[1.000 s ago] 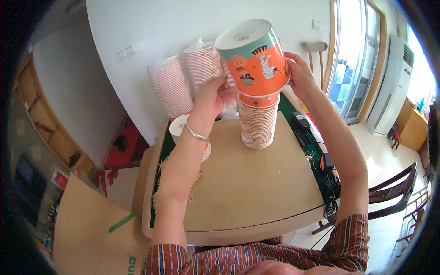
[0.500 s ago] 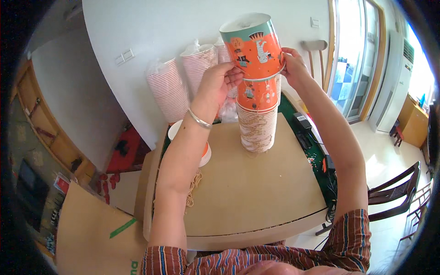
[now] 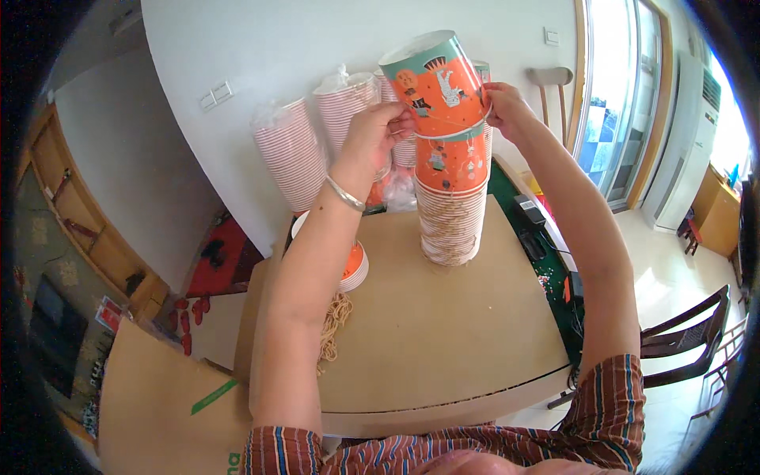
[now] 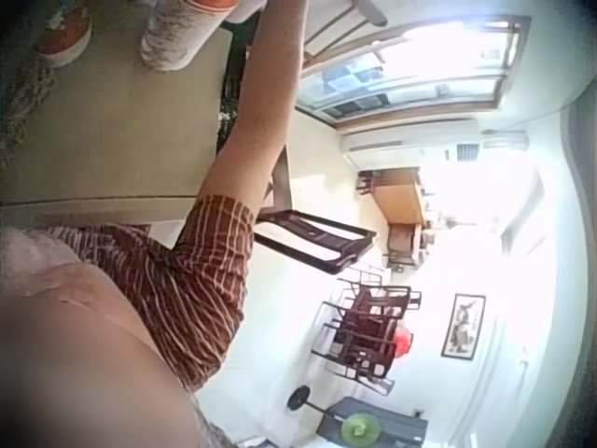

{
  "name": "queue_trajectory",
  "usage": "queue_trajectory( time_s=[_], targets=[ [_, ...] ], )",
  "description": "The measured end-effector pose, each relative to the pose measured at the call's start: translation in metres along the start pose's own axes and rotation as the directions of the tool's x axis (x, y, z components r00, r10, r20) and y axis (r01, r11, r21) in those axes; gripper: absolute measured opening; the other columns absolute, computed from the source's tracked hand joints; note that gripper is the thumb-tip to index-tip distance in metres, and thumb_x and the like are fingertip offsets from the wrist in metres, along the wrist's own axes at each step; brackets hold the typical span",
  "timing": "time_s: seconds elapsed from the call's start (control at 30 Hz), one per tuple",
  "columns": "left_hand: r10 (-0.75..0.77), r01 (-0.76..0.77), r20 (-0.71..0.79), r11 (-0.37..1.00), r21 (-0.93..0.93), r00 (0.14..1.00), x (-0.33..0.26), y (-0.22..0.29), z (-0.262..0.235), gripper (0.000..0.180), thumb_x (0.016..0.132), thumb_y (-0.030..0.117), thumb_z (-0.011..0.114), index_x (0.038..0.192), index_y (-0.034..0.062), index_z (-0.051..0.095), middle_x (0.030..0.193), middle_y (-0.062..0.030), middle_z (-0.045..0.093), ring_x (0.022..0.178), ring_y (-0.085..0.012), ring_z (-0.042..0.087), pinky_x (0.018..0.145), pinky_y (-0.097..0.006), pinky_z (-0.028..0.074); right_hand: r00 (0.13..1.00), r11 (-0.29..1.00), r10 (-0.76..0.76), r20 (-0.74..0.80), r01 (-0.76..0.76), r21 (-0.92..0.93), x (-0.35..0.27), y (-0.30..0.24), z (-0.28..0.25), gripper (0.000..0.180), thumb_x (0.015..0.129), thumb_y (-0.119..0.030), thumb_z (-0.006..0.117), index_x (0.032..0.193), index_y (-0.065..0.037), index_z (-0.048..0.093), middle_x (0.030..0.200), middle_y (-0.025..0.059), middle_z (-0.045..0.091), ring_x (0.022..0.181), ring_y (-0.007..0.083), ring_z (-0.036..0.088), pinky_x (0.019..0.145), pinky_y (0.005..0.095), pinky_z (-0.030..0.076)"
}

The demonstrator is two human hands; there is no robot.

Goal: Assembling paper bowls by threading and tying twine through pre-drilled holes.

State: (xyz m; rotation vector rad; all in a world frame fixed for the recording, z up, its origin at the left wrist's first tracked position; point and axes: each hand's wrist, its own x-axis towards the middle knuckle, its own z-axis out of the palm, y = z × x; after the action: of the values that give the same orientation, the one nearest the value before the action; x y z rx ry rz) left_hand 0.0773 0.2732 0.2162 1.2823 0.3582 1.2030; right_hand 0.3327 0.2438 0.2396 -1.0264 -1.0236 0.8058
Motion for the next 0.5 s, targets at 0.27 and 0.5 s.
queue_trajectory(
  time_s=[0.27,0.5],
  targets=[
    [-0.008,0.010,-0.024,0.997,0.081,1.000,0.006,-0.012,-0.002,0.018,0.091,0.017,0.066,0.099,0.0010,0.064,0.090,-0.0087,0.067,0.081,-0.0184,0.065,0.074,-0.033,0.054,0.999,0.976,0.038,-0.018,-0.041,-0.214,0.004,0.009,-0.008,0.021,0.095,-0.008,0.048,0.112,-0.004,0.059,0.062,-0.0040,0.042,0.046,0.0061,0.030,0.041,0.0241,0.021],
    [0.022,-0.018,-0.022,0.981,0.192,1.000,0.010,-0.019,0.002,0.020,0.091,0.022,0.069,0.096,0.0030,0.064,0.089,-0.0057,0.065,0.079,-0.0155,0.062,0.070,-0.029,0.052,0.996,0.963,0.088,-0.031,-0.093,-0.252,0.004,0.022,-0.012,0.019,0.096,-0.010,0.044,0.106,-0.006,0.060,0.062,-0.0044,0.039,0.047,0.0060,0.031,0.042,0.0245,0.022]
  ],
)
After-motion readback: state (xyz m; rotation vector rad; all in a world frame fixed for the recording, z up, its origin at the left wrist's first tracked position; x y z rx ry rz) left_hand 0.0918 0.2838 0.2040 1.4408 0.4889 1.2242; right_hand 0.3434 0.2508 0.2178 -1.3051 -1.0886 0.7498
